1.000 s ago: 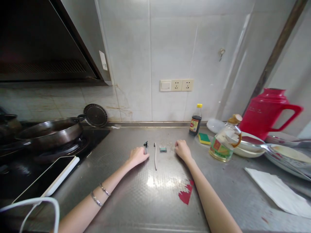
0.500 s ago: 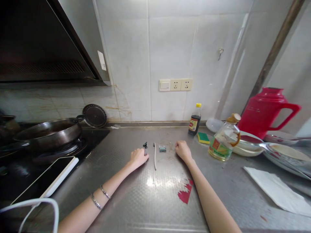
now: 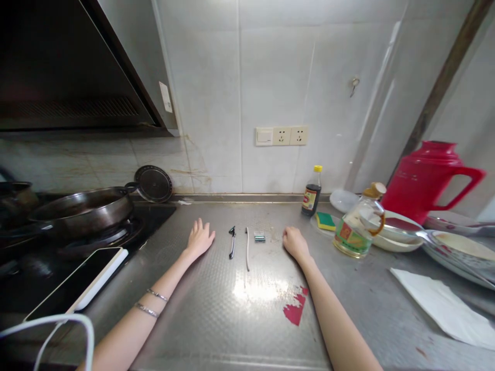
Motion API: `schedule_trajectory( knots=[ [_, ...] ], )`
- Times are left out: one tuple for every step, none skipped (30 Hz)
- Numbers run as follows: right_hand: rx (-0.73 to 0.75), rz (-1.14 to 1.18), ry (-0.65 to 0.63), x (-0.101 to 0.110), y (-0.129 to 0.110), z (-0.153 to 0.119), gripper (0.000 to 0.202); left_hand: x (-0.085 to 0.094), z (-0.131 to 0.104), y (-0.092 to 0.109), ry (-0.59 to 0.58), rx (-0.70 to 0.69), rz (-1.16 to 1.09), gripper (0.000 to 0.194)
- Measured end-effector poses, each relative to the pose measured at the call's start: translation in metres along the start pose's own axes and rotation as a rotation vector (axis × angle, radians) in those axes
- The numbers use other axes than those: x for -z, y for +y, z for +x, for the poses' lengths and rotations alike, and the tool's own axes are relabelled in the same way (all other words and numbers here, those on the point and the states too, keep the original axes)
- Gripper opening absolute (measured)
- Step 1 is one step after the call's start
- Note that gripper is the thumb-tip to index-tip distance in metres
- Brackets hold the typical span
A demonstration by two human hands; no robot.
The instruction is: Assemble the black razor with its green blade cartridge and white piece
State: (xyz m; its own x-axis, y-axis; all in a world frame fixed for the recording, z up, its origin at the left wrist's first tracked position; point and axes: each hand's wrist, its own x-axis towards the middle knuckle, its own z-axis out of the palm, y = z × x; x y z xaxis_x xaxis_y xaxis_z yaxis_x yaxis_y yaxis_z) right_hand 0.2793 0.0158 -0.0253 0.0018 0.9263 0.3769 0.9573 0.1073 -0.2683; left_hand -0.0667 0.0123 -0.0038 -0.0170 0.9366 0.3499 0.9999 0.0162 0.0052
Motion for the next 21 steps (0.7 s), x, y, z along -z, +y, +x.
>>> schedule_trajectory(
  knots=[
    [0.003,0.004,-0.005,0.000,0.000,0.000,0.018,-0.005,0.002,-0.004,-0.025,0.016,0.001,0.049],
    [0.004,0.008,-0.009,-0.001,0.000,0.000,0.018,-0.009,0.003,-0.007,-0.057,0.027,-0.005,0.052],
    [0.004,0.012,-0.013,-0.001,0.000,0.000,0.018,-0.014,0.005,-0.009,-0.092,0.037,-0.015,0.054],
    [0.001,0.015,-0.017,-0.001,0.000,0.001,0.018,-0.018,0.006,-0.011,-0.122,0.041,-0.027,0.055],
    [-0.003,0.017,-0.020,-0.001,0.000,0.001,0.018,-0.021,0.007,-0.012,-0.144,0.040,-0.037,0.056],
    [-0.008,0.019,-0.022,-0.001,0.001,0.001,0.018,-0.024,0.008,-0.013,-0.157,0.040,-0.044,0.057],
    [-0.013,0.021,-0.023,-0.001,0.001,0.001,0.018,-0.026,0.009,-0.014,-0.163,0.039,-0.048,0.057],
    [-0.017,0.023,-0.023,-0.001,0.001,0.001,0.018,-0.028,0.010,-0.014,-0.165,0.040,-0.048,0.057],
    [-0.019,0.026,-0.023,-0.001,0.001,0.001,0.018,-0.029,0.010,-0.014,-0.164,0.042,-0.047,0.056],
    [-0.019,0.030,-0.022,-0.001,0.002,0.001,0.018,-0.029,0.010,-0.014,-0.161,0.042,-0.046,0.056],
    [-0.019,0.034,-0.021,-0.001,0.002,0.001,0.018,-0.030,0.010,-0.014,-0.156,0.042,-0.044,0.056],
    [-0.018,0.039,-0.021,-0.001,0.002,0.001,0.018,-0.030,0.010,-0.014,-0.151,0.040,-0.043,0.056],
    [-0.018,0.043,-0.021,-0.001,0.003,0.001,0.018,-0.029,0.010,-0.014,-0.148,0.038,-0.042,0.056],
    [-0.019,0.046,-0.022,-0.002,0.003,0.001,0.018,-0.029,0.010,-0.014,-0.146,0.037,-0.041,0.056],
    [-0.021,0.050,-0.023,-0.002,0.003,0.002,0.018,-0.028,0.010,-0.014,-0.146,0.037,-0.039,0.056],
    [-0.023,0.052,-0.023,-0.002,0.003,0.002,0.018,-0.028,0.010,-0.014,-0.147,0.037,-0.037,0.056],
    [-0.025,0.054,-0.023,-0.002,0.003,0.002,0.018,-0.027,0.009,-0.014,-0.150,0.036,-0.035,0.056],
    [-0.028,0.056,-0.022,-0.002,0.003,0.002,0.018,-0.026,0.009,-0.014,-0.151,0.034,-0.034,0.056],
    [-0.031,0.056,-0.019,-0.002,0.003,0.002,0.018,-0.025,0.009,-0.013,-0.151,0.033,-0.033,0.056],
    [-0.032,0.057,-0.017,-0.002,0.003,0.002,0.018,-0.024,0.009,-0.013,-0.152,0.032,-0.032,0.056],
    [-0.033,0.058,-0.016,-0.002,0.003,0.002,0.019,-0.024,0.008,-0.013,-0.153,0.031,-0.032,0.056]
  ],
)
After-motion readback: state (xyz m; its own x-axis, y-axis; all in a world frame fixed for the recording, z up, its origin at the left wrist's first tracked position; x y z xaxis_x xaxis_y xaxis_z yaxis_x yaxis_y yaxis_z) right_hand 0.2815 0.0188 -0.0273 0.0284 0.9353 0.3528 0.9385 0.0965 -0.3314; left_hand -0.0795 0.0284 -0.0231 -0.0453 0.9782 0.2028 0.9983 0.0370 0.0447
